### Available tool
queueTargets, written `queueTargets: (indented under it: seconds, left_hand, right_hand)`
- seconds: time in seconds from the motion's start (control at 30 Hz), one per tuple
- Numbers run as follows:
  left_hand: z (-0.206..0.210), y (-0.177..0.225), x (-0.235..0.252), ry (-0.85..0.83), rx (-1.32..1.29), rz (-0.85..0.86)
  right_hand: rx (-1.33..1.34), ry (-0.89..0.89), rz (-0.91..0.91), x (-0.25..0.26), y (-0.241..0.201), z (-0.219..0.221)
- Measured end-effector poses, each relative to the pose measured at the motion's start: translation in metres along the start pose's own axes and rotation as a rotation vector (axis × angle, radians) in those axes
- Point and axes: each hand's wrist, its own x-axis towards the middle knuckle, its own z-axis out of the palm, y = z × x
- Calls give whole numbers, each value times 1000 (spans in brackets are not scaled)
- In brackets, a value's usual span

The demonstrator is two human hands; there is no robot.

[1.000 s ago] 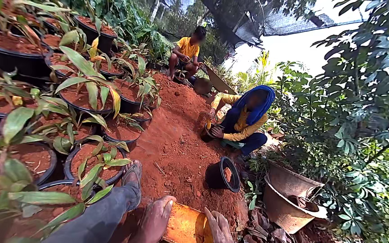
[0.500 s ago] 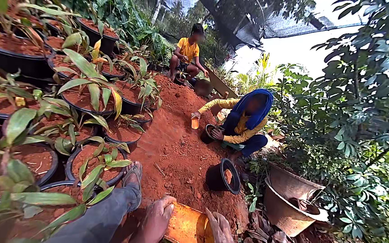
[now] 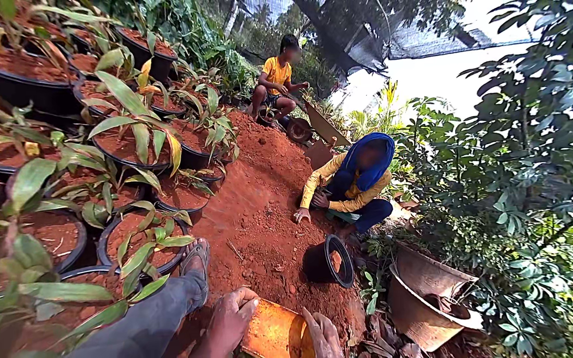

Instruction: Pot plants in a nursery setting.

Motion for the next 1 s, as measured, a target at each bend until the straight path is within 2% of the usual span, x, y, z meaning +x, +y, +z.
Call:
queueTargets:
  seconds: [0.1, 0.23, 0.4, 0.53, 0.83, 1.0]
  left_hand:
    - [-2, 5, -1, -16, 15, -27]
    - [0, 2, 1, -40, -120, -88]
    - [-7, 15, -2, -363, -86, -228]
    - [-9, 15, -1, -467, -67, -300]
    - [-12, 26, -4, -458, -143, -370]
    - [-10, 27, -7, -390, -266, -330]
  right_hand:
    - [4, -11, 17, 0, -3, -2]
    - [-15, 40, 10, 1, -1, -2]
    - [-74, 172, -24, 1, 3, -2]
    - [-131, 226, -97, 0, 5, -1]
    - [-133, 237, -123, 1, 6, 1]
    - [-137, 267, -112, 2, 7, 0]
